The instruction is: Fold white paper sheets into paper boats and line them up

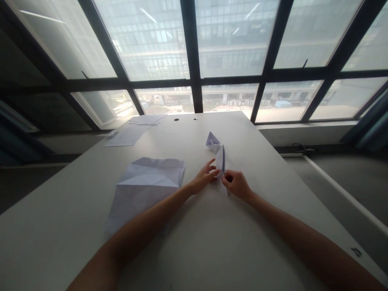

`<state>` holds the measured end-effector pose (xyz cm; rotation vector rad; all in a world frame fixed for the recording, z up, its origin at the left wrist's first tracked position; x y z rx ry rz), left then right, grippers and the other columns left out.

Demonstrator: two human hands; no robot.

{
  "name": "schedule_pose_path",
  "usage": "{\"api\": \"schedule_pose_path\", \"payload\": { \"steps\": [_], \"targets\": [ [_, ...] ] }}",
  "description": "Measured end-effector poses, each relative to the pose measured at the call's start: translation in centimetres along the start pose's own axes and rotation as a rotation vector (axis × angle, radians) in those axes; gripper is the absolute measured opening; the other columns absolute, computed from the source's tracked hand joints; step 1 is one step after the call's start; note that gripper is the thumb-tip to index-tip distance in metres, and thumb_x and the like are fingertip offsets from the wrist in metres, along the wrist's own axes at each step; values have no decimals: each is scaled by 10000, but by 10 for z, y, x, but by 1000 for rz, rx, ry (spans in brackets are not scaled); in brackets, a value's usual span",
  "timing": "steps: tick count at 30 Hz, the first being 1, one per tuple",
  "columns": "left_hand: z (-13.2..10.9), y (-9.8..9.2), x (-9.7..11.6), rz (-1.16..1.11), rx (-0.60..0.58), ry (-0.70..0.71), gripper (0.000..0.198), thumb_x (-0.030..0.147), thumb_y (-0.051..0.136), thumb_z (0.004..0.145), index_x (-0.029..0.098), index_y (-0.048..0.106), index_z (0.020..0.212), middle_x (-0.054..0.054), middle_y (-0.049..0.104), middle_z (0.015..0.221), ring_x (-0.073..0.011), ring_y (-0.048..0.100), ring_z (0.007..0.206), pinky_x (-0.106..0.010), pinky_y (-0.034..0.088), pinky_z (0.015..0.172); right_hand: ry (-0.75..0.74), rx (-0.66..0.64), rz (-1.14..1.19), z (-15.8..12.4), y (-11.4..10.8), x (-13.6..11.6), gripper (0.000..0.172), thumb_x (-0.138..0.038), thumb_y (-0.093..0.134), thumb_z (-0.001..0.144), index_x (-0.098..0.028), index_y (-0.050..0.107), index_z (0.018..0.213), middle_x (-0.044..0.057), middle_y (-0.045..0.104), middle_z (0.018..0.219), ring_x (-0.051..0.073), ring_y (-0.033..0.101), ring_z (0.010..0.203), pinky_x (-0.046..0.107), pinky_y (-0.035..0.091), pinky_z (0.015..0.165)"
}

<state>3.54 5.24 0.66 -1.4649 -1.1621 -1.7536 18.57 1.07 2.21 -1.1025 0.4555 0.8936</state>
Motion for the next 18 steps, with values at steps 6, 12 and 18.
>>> {"api": "schedule_pose_path", "payload": {
  "steps": [6,12,18],
  "targets": [
    [-4,11,14,104,-114,60,421,342,742,782,169,658,1156,-108,690,1083,-214,652,917,-268,496,777,-80,-92,-113,-4,2,-15,326,-445,592,858,-201,559,645,-1,596,611,128,483,558,243,306,571],
    [-1,1,-1,0,-78,-45,312,252,675,739,133,725,1023,-103,726,968,-240,668,888,-299,491,809,-56,-81,-60,-2,2,-6,371,-444,543,896,-193,590,626,2,574,589,149,528,580,247,337,595],
    [0,-2,-3,-36,-26,-70,250,251,737,676,138,724,899,-49,715,809,-190,636,742,-263,472,715,56,-52,163,6,6,14,162,-270,543,813,-169,635,725,-3,605,650,138,509,581,232,369,556]
  ]
}}
Point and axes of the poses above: each hand's wrist, its own z-axis towards the middle knuckle, its own y-axis out of the palm, x = y × z, the point moved 5 cm from there along z, towards the middle knuckle
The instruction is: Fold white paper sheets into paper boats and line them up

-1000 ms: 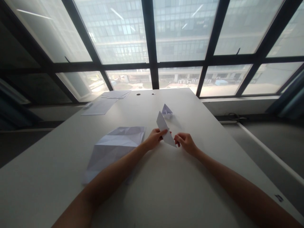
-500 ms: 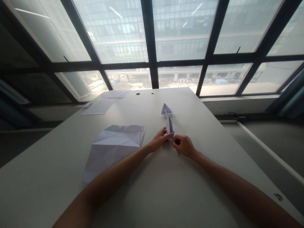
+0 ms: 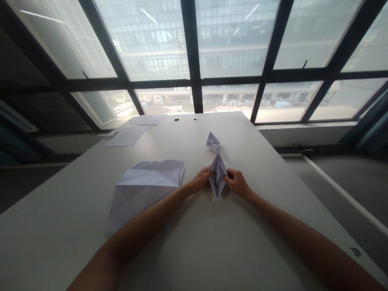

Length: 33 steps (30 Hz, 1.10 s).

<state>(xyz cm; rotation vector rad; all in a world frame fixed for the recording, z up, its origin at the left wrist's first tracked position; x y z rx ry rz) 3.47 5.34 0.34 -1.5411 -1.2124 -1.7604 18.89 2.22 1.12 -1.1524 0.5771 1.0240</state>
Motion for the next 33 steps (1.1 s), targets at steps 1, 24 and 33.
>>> {"api": "schedule_pose_path", "payload": {
  "steps": [1,24,33],
  "targets": [
    [-1,1,1,20,-14,-6,255,263,758,667,131,720,882,-44,709,795,-184,630,732,-258,466,707,15,-7,37,1,1,2,153,-267,551,797,-161,641,732,-2,608,657,137,504,581,231,370,548],
    [-3,4,5,180,18,-23,175,226,629,637,104,666,758,-25,641,686,-135,539,603,-226,384,603,220,83,431,4,-5,9,150,-261,572,636,-213,433,664,-69,414,619,111,373,592,229,295,533],
    [-1,7,13,283,65,59,154,217,614,647,115,648,758,-2,610,697,-135,512,645,-217,360,607,281,140,447,5,-1,14,165,-296,560,659,-213,491,783,-53,535,651,135,471,598,233,348,535]
  ]
}}
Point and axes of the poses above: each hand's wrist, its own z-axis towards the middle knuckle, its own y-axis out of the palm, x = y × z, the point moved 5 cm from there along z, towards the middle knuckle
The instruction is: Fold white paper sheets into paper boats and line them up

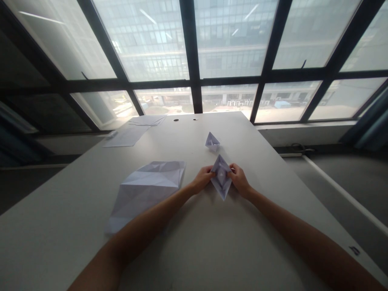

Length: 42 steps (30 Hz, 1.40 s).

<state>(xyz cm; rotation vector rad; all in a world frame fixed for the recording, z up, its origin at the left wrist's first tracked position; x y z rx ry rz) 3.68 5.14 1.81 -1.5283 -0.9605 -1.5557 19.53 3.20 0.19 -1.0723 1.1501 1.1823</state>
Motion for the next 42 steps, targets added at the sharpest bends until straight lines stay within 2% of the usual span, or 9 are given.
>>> {"api": "schedule_pose_path", "payload": {
  "steps": [7,14,16,19,23,29,33,38,42],
  "targets": [
    [-1,3,5,-65,-57,5,228,242,648,670,108,682,852,-20,640,737,-154,541,677,-234,382,650,-8,-73,38,-1,4,-3,200,-328,587,704,-206,532,853,-39,601,672,136,513,576,228,372,516],
    [3,-1,2,13,-22,109,423,264,632,764,132,647,1166,-91,680,1067,-224,609,948,-313,453,843,-95,5,-194,2,-5,-4,129,-300,555,726,-180,589,761,-2,619,683,151,536,612,246,410,548],
    [3,-2,-1,35,32,155,479,244,614,764,144,603,1232,-106,658,1124,-235,605,1001,-336,470,862,-95,38,-285,3,-12,-2,133,-296,546,723,-178,601,746,11,637,694,159,552,631,256,424,576],
    [4,-9,-6,78,194,211,489,226,577,783,143,558,1264,-122,627,1157,-235,591,1054,-349,482,882,-78,103,-446,7,-24,3,117,-269,565,688,-177,620,734,25,655,699,164,571,637,265,433,605],
    [8,-19,-11,106,398,208,377,232,506,842,137,570,1201,-114,624,1115,-204,591,1025,-342,482,888,19,109,-511,12,-35,8,106,-231,616,634,-186,630,729,12,637,624,147,548,538,243,392,504],
    [11,-19,-14,13,437,174,319,237,455,871,132,573,1148,-108,622,1075,-183,596,958,-313,504,811,178,15,-339,19,-42,13,122,-230,675,629,-178,632,730,6,640,598,131,525,447,234,382,409],
    [10,-18,-15,14,440,171,313,248,469,872,138,583,1141,-100,631,1057,-184,599,963,-313,504,818,194,62,-293,46,-56,15,96,-189,692,623,-164,638,699,5,634,566,135,542,452,234,407,419],
    [10,-19,-17,39,431,171,302,247,486,870,139,591,1132,-103,637,1061,-191,601,969,-321,503,826,173,195,-323,105,-79,17,124,-158,734,611,-156,628,675,3,619,537,128,540,453,228,406,428],
    [9,-19,-18,26,431,166,290,245,485,871,143,596,1119,-99,639,1054,-192,602,976,-315,506,823,166,274,-342,151,-89,20,168,-141,762,607,-161,613,682,-11,587,498,122,533,448,224,415,434]
  ]
}}
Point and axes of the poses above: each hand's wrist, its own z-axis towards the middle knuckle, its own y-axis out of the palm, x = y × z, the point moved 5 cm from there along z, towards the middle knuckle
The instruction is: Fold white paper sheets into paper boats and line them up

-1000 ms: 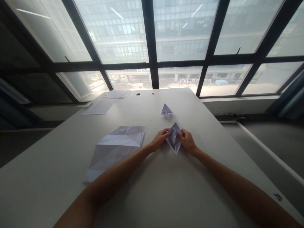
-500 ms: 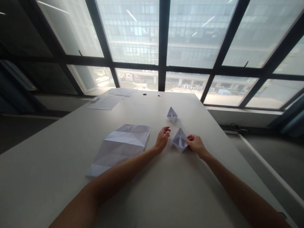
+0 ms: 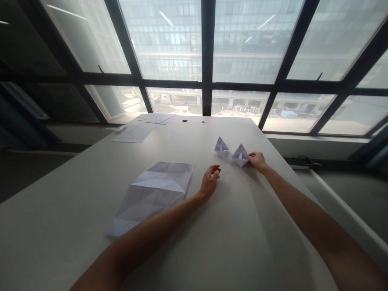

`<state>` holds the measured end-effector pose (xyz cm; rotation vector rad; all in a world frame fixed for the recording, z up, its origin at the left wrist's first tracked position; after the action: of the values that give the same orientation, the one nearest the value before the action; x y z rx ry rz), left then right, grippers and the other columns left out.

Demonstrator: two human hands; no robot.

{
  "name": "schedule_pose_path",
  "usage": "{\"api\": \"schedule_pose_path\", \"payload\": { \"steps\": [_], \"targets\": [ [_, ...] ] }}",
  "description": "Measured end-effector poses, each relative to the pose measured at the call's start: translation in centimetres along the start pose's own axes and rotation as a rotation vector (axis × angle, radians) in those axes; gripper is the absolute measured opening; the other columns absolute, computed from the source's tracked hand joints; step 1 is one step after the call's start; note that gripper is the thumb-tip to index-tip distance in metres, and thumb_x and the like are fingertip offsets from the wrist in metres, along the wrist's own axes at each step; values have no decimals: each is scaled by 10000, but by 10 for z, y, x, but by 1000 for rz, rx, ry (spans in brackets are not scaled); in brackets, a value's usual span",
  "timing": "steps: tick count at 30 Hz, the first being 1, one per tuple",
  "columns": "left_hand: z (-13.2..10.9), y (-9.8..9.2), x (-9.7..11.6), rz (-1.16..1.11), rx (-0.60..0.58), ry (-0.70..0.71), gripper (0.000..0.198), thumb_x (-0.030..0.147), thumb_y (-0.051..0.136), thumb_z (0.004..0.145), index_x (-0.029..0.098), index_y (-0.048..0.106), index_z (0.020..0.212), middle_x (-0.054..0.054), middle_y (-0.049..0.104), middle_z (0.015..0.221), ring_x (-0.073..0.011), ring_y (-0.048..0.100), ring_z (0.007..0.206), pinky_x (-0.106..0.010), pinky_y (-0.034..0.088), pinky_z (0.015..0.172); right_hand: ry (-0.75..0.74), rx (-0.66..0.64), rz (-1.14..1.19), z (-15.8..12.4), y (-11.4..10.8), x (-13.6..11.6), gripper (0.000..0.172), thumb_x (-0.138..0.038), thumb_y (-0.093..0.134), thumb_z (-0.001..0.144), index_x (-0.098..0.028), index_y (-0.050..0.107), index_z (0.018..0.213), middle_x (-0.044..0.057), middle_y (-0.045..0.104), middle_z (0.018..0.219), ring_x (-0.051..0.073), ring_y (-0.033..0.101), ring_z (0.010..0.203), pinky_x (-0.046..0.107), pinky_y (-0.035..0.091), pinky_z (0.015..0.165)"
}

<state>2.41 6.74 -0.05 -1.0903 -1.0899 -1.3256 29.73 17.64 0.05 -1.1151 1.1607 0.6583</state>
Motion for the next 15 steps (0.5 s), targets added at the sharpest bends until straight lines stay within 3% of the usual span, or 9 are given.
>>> {"api": "schedule_pose_path", "payload": {
  "steps": [8,15],
  "targets": [
    [-6,0,6,-3,-15,-16,289,244,486,867,154,608,1113,-86,643,1032,-190,608,977,-309,507,829,9,45,18,51,16,-1,175,-134,785,618,-153,618,667,-11,559,461,116,515,421,225,417,426],
    [-8,-1,10,-18,-19,-13,326,166,475,795,149,607,1092,-83,640,996,-196,604,974,-311,499,816,-4,38,123,50,17,1,176,-244,657,782,-153,599,643,38,615,536,133,573,458,232,462,441]
  ]
}}
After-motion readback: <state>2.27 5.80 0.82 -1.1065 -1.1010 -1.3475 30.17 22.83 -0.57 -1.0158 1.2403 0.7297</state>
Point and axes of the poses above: each hand's wrist, its own z-axis towards the middle knuckle, its own y-axis out of the palm, x = y × z, the point moved 5 cm from there along z, towards the middle knuckle
